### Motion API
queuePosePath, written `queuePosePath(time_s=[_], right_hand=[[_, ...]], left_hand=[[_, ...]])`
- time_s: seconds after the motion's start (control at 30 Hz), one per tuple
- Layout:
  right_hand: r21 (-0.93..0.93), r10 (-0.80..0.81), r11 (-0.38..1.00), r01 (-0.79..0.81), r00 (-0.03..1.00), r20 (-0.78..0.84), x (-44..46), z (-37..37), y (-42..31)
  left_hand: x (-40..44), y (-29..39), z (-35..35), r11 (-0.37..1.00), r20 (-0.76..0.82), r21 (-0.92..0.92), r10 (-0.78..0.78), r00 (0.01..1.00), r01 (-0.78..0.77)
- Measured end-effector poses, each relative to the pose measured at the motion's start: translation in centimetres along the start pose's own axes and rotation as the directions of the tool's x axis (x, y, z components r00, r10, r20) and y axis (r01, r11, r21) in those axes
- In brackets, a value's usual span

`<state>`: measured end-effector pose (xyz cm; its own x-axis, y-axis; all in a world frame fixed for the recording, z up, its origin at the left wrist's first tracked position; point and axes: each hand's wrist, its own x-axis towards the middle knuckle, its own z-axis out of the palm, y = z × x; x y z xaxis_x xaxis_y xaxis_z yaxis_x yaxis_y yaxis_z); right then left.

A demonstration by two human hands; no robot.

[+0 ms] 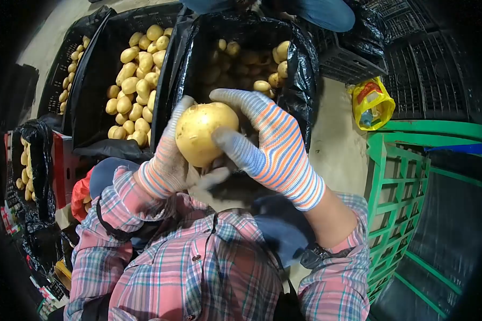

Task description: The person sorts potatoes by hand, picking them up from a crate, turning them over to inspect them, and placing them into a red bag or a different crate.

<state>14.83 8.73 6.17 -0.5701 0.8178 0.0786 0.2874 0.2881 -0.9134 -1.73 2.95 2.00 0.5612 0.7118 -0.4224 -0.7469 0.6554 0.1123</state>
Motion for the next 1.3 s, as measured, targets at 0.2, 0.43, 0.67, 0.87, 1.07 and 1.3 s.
queuePosePath(time_s=[0.2, 0.43, 0.67, 0.87, 1.07, 1.3], right_hand=[[0.16, 0.239, 0.955, -0.25, 0.967, 0.087, 1.2, -0.1, 1.1], [-0.166, 0.306, 0.948, -0.272, 0.922, 0.236, 7.4, 1.9, 20.4], [-0.757, 0.634, 0.653, 0.004, 0.543, 0.55, 4.1, 13.0, 32.6], [-0.621, 0.547, 0.771, -0.14, 0.644, 0.535, 2.2, 14.4, 36.5], [-0.378, 0.578, 0.816, -0.439, 0.603, 0.55, 4.9, 16.7, 38.4], [-0.649, 0.664, 0.713, -0.264, 0.551, 0.505, 4.5, 21.1, 38.6]], left_hand=[[-0.2, 1.6, 0.1, 0.755, 0.13, 0.485, 0.436, 0.89, -0.441], [-1.2, 4.6, -0.6, 0.749, 0.038, 0.153, 0.648, 0.761, -0.645], [-1.3, 6.8, -2.7, 0.793, 0.03, -0.08, 0.607, 0.794, -0.604], [-2.4, 7.7, -2.1, 0.77, -0.052, -0.031, 0.636, 0.77, -0.638], [-2.4, 7.4, -3.1, 0.748, -0.1, 0.045, 0.663, 0.742, -0.663], [-1.2, 6.3, -2.2, 0.772, -0.184, -0.052, 0.616, 0.766, -0.633]])
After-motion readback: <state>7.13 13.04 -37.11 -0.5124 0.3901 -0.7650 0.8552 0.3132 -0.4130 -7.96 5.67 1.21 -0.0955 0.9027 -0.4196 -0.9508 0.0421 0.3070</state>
